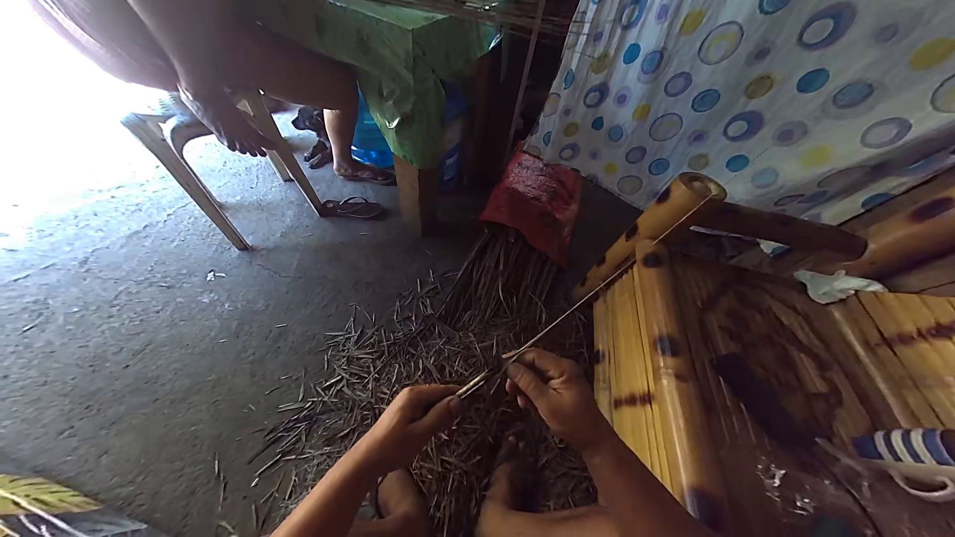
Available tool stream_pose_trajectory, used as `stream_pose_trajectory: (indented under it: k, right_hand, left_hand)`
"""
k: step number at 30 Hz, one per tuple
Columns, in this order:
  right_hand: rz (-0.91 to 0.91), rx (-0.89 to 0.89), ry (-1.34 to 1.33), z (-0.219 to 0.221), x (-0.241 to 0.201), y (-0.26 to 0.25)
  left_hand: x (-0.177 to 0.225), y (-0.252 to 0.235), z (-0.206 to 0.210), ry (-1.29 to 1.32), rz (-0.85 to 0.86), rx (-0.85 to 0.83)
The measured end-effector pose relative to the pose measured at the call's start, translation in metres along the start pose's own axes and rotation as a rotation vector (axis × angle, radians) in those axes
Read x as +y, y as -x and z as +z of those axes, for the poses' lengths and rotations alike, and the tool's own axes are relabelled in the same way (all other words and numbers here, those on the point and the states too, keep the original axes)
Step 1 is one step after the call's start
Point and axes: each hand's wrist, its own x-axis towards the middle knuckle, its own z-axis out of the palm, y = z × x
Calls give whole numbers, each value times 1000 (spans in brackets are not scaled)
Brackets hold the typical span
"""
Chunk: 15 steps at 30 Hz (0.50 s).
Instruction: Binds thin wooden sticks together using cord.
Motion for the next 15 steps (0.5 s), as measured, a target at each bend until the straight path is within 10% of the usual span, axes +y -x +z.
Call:
stream_pose_trajectory:
  k: [7, 15]
  right_hand:
    - [-33, 191, -4, -22, 4, -9]
    - [379, -7, -200, 7, -6, 1]
  left_hand:
    - [-4, 0, 0, -55, 11, 38]
    - [-7, 1, 7, -230, 26, 150]
